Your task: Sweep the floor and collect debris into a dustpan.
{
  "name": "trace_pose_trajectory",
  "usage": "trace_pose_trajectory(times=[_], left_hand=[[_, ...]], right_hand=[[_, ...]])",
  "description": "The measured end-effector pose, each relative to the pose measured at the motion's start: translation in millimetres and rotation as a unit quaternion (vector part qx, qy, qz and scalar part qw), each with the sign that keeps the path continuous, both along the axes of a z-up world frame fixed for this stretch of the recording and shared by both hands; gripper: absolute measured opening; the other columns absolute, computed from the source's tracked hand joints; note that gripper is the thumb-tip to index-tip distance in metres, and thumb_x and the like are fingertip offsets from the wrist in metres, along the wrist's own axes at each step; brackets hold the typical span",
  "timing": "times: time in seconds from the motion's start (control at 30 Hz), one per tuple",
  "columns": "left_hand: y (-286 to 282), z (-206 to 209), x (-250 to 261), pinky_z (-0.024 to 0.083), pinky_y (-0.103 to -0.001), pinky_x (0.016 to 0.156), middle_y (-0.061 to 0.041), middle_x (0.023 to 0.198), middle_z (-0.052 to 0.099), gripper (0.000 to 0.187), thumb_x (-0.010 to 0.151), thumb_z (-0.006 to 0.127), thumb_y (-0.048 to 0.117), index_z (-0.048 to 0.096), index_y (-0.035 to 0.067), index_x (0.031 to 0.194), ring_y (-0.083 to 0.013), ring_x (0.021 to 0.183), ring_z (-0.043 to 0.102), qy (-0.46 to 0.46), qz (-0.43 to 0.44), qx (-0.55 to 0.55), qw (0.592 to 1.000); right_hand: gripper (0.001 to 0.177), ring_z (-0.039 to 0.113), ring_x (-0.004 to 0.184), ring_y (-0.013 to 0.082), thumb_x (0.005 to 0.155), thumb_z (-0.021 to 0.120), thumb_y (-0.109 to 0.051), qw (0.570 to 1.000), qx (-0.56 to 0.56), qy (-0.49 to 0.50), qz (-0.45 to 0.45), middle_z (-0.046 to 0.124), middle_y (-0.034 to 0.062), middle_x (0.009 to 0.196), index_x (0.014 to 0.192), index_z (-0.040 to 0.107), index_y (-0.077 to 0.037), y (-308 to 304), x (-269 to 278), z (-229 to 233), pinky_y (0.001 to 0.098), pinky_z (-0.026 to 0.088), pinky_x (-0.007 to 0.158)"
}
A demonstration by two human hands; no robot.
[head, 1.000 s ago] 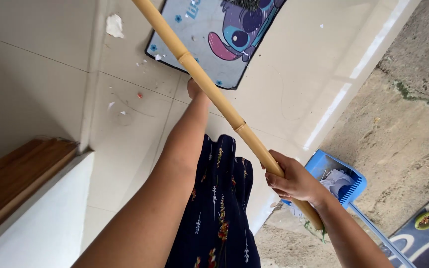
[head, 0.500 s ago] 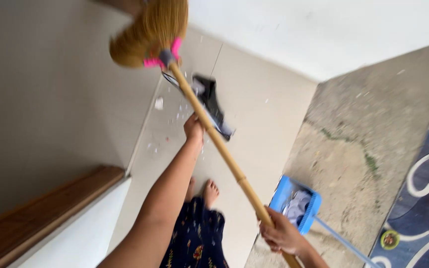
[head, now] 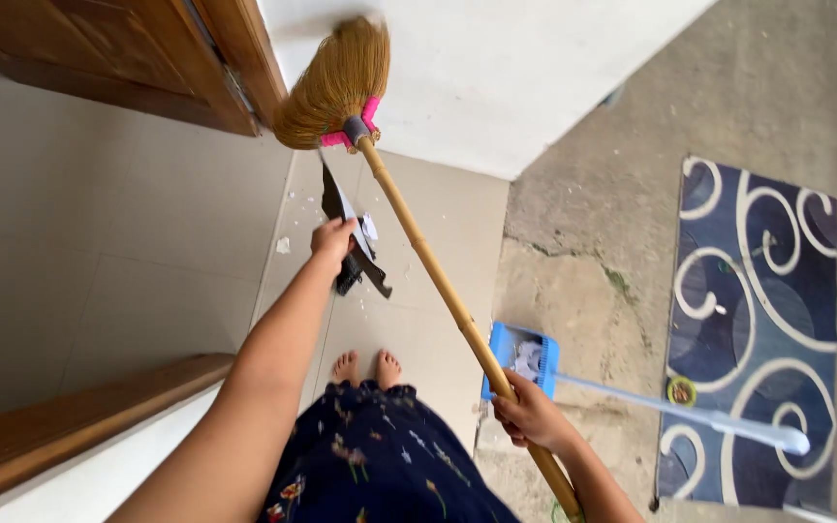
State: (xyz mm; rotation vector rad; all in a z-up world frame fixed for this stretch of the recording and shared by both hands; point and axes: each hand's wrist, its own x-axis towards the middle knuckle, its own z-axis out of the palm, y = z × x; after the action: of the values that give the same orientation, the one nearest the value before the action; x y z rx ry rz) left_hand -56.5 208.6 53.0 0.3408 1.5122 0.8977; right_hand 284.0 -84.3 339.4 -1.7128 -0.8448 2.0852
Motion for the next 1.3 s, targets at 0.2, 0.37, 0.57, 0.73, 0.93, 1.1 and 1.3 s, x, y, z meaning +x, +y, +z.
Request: trace_pose_trajectory(times=[0.2, 0.37, 0.57, 0.73, 0.93, 1.1, 1.3], left_hand=[[-21, -6, -10, 0.052, -0.031, 0.073, -0.001, 0.088, 0.074, 0.024, 0.088, 0.081, 0.029, 0.08, 0.013, 0.106, -0.0115, 0.075, 0.067, 0.316, -0.141, 0.047, 0.937], [-12, 60, -4, 0.055, -0.031, 0.068, -0.005, 0.091, 0.076, 0.026, 0.09, 0.08, 0.024, 0.079, 0.007, 0.109, -0.0134, 0.071, 0.065, 0.172, -0.096, 0.054, 0.979], [19, 34, 2, 0.06, -0.029, 0.067, -0.002, 0.091, 0.075, 0.021, 0.09, 0.078, 0.018, 0.079, 0.008, 0.108, -0.0108, 0.07, 0.068, 0.099, -0.056, 0.033, 0.993], [66, 18, 7, 0.062, -0.028, 0.069, -0.002, 0.095, 0.074, 0.023, 0.09, 0.079, 0.019, 0.079, 0.008, 0.11, -0.0121, 0.076, 0.067, 0.067, -0.022, 0.055, 0.996], [93, 51, 38, 0.058, -0.028, 0.075, 0.0, 0.1, 0.072, 0.026, 0.093, 0.077, 0.022, 0.077, 0.01, 0.116, -0.0111, 0.086, 0.066, -0.031, -0.111, 0.136, 0.984], [73, 74, 33, 0.058, -0.027, 0.075, 0.003, 0.098, 0.072, 0.028, 0.092, 0.075, 0.024, 0.076, 0.014, 0.118, -0.0114, 0.084, 0.067, -0.005, -0.156, 0.103, 0.982], [79, 69, 29, 0.057, -0.027, 0.074, 0.003, 0.098, 0.072, 0.025, 0.094, 0.074, 0.023, 0.077, 0.013, 0.117, -0.011, 0.083, 0.066, 0.005, -0.194, 0.128, 0.972]], right_hand=[[0.024, 0.036, 0.04, 0.0121, 0.096, 0.054, -0.008, 0.996, -0.037, -0.076, -0.041, 0.042, 0.0029, 0.059, 0.12, 0.053, -0.012, -56, -27, -9, 0.0304, 0.032, 0.036], [0.016, 0.035, 0.039, 0.0126, 0.097, 0.055, -0.009, 0.995, -0.03, -0.033, -0.086, 0.042, 0.0012, 0.057, 0.111, 0.051, -0.006, -85, -38, -25, 0.0304, 0.032, 0.035], [0.013, 0.031, 0.038, 0.0114, 0.099, 0.054, -0.013, 0.989, -0.02, 0.042, -0.144, 0.036, -0.0003, 0.056, 0.109, 0.049, -0.007, -108, -39, -8, 0.0293, 0.026, 0.033], [0.027, 0.035, 0.043, 0.0122, 0.102, 0.058, -0.026, 0.974, -0.086, 0.044, -0.203, 0.037, -0.0011, 0.059, 0.123, 0.055, -0.01, -170, -37, -35, 0.0304, 0.027, 0.038], [0.025, 0.04, 0.049, 0.0094, 0.106, 0.06, -0.029, 0.989, -0.085, -0.05, -0.107, 0.041, -0.0028, 0.064, 0.119, 0.059, -0.008, -203, -33, -69, 0.028, 0.029, 0.041], [0.023, 0.036, 0.038, 0.0138, 0.105, 0.055, -0.028, 0.982, -0.075, -0.06, -0.163, 0.042, 0.0018, 0.059, 0.105, 0.05, -0.006, -192, -67, -12, 0.0321, 0.03, 0.033], [0.02, 0.026, 0.036, 0.0082, 0.102, 0.052, -0.031, 0.956, -0.166, 0.007, -0.243, 0.037, -0.0003, 0.057, 0.107, 0.055, -0.012, -225, -80, 29, 0.0259, 0.021, 0.031]])
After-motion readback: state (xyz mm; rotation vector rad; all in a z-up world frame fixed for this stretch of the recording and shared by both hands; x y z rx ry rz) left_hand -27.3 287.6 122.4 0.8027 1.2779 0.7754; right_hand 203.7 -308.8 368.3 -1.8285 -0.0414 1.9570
